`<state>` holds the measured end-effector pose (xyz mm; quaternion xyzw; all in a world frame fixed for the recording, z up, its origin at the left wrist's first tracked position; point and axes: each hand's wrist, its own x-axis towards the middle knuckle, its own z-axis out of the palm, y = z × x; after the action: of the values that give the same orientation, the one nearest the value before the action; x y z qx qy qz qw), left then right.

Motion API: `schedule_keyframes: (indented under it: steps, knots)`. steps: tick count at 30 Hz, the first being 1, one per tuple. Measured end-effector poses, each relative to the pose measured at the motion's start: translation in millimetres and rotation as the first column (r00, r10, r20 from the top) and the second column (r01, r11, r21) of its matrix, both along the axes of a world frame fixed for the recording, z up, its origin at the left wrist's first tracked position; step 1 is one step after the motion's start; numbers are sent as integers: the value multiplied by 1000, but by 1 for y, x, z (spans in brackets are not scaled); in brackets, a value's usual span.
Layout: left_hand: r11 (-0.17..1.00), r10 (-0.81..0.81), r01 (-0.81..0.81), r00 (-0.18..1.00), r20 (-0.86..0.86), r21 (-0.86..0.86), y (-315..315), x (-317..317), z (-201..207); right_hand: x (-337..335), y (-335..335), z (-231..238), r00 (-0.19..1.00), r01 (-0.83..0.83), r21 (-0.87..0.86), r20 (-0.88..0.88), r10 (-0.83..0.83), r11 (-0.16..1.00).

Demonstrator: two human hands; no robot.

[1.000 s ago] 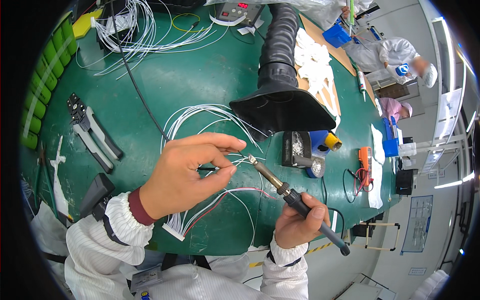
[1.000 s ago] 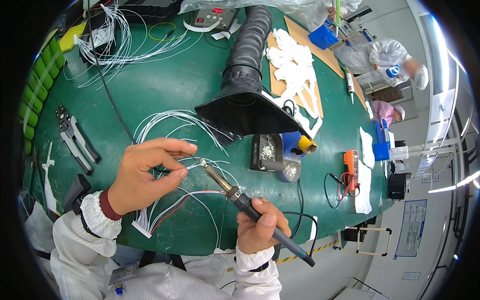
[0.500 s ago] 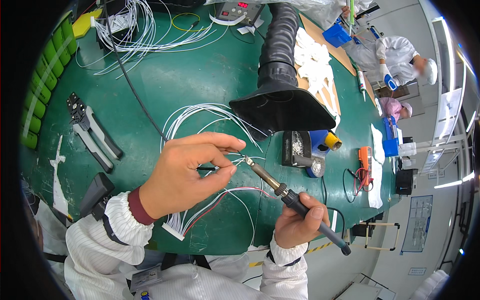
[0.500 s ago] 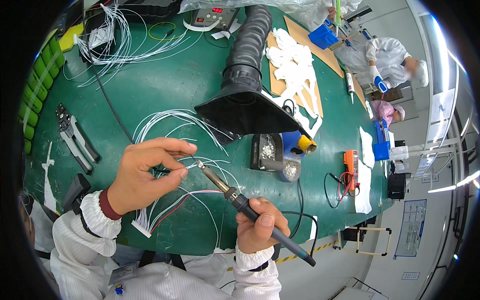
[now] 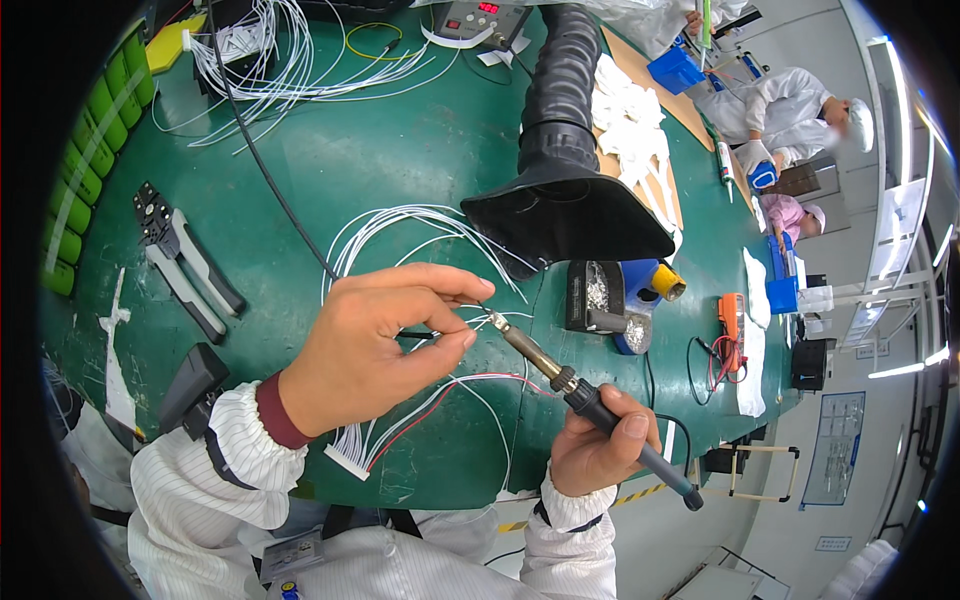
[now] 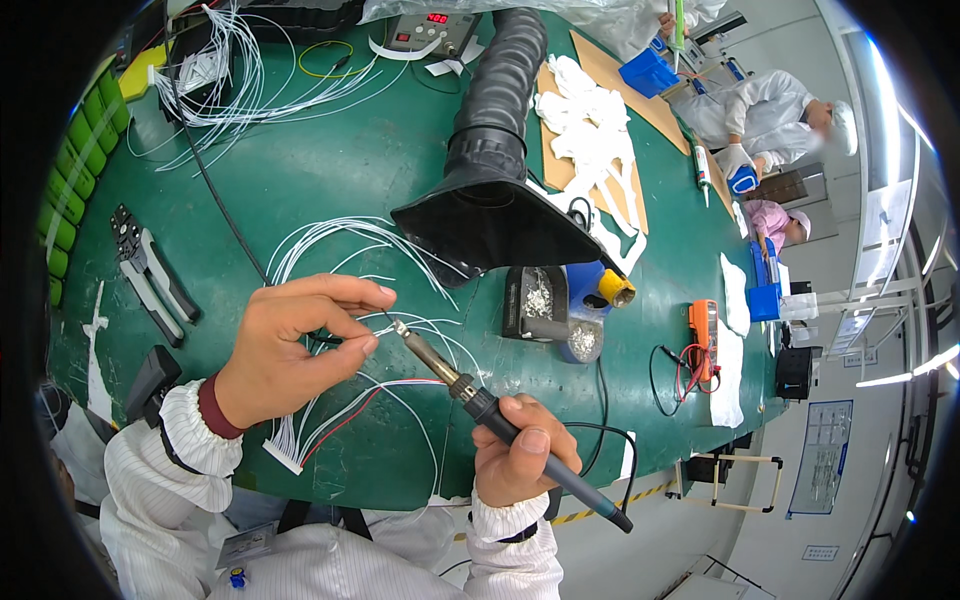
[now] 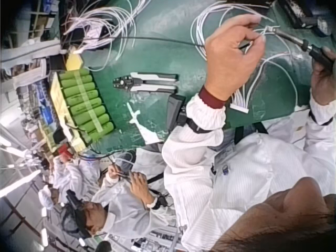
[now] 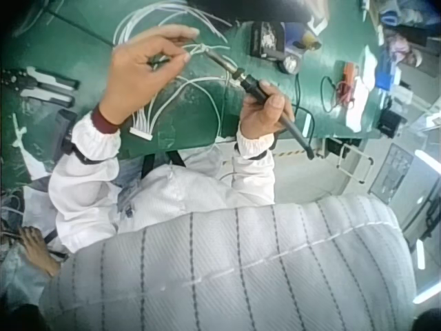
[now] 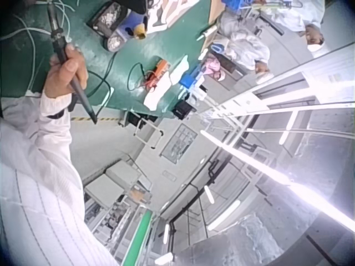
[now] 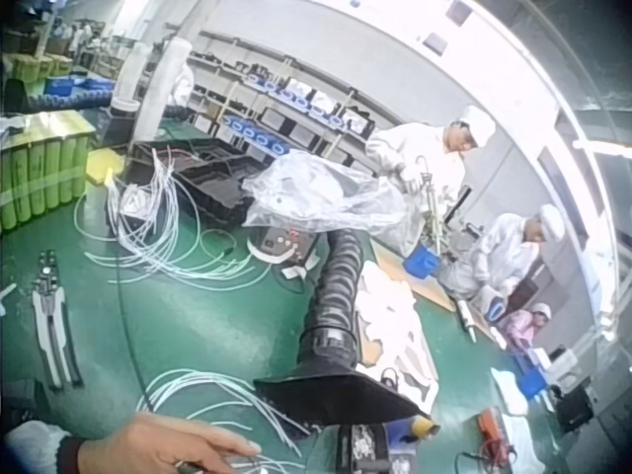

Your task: Soldering electronic wires onto components at a factory workbench.

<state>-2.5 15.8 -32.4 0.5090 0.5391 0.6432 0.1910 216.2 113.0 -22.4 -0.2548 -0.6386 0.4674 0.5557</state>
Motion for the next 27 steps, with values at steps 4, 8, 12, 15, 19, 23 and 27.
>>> schedule_keyframes:
  steps: [4,8,12,15,19,23,27]
  knots:
    - [1000,4,-4,1000,4,5,0,0,-1,-1,-1,-1,1000,26,-9,-7,-26,1000]
    - [1000,-2,2,1000,4,-1,2,0,1,0,1,2,999,26,-49,-29,-27,998]
    - [1000,-7,8,1000,19,-9,3,1,2,0,2,4,998,49,-60,-42,-52,997]
    - [1000,-9,9,1000,12,-4,2,2,2,0,2,9,992,121,-41,-22,-122,992]
    - [1000,-1,1,1000,21,-27,-2,2,3,15,17,6,932,349,69,76,-354,935]
    - [999,-30,33,997,72,-43,-1,5,4,35,39,-1,835,310,229,398,-379,923]
    - [1000,-26,27,998,51,-10,0,2,3,52,54,9,827,289,89,479,-296,953]
